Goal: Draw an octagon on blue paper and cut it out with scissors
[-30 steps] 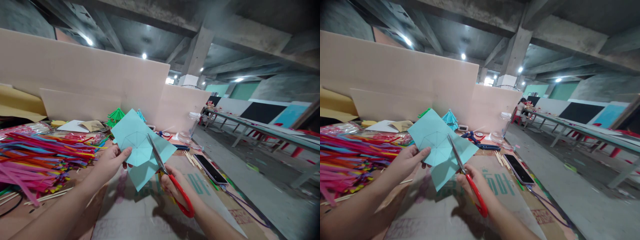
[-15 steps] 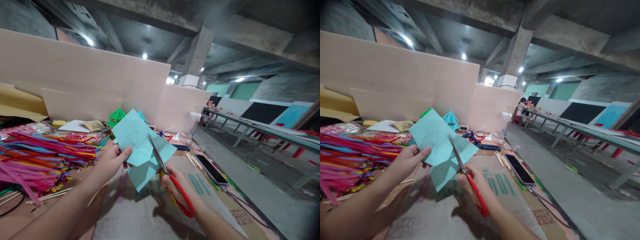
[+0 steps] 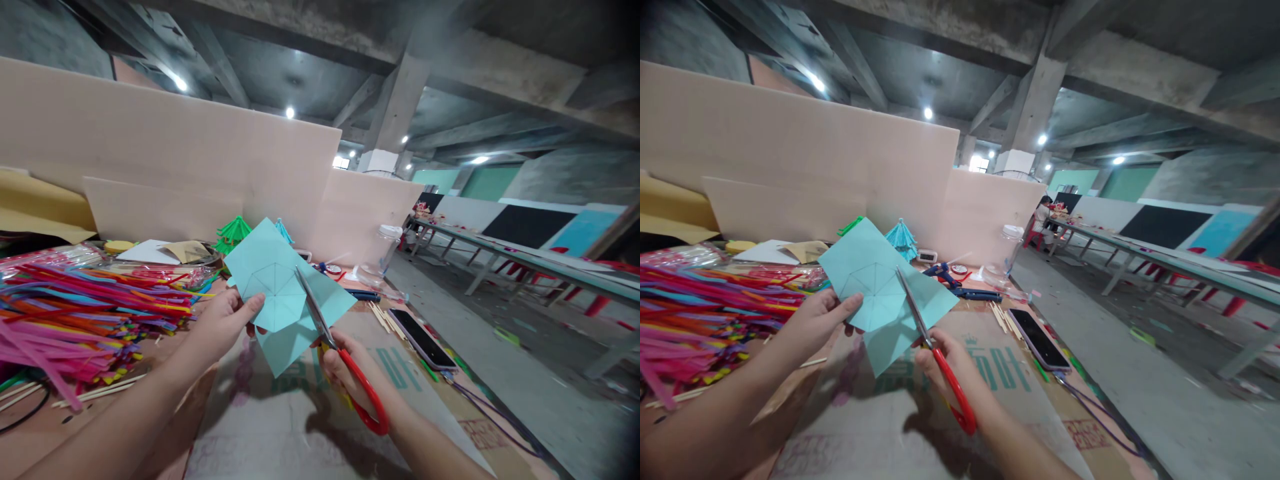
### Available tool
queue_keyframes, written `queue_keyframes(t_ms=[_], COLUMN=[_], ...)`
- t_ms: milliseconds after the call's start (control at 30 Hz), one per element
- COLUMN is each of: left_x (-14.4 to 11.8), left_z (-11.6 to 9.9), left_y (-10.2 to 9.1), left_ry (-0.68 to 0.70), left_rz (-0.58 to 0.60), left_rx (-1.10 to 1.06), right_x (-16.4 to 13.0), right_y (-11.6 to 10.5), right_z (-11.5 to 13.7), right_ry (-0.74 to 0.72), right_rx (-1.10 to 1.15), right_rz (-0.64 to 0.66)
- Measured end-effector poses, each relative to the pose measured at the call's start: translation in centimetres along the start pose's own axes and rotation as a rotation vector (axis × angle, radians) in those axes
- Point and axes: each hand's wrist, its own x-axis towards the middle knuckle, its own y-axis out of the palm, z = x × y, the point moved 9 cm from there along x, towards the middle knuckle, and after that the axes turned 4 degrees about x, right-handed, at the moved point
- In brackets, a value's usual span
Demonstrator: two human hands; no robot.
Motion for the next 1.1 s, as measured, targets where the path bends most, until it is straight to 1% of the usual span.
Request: queue_keyframes(t_ms=[200,367,500,800,1100], left_x=[0.1,0.2,0.2,0.3,0.2], left_z=[0.1,0.3,0.4,0.4,0.5], left_y=[0.2,0.0,0.1,0.0,0.0], left_ry=[-0.003,-0.005,-0.012,-0.014,-0.004], left_rz=[0.022,-0.008,-0.007,-0.003,-0.007], left_rx=[-0.003,-0.018,-0.022,-0.018,-0.003], right_x=[0.3,0.2,0.0,0.7,0.2], right_y=[0.0,-0.1,-0.1,-0.2,0.0], right_z=[-0.3,-0.1,0.2,-1.2,-0.3], right_ry=[-0.005,-0.003,-0.002,0.001,0.016], right_rx=[0.007,-0.005,-0.005,0.043,0.034], right_rz=[0.018,-0.004,-0.009,0.019,0.000])
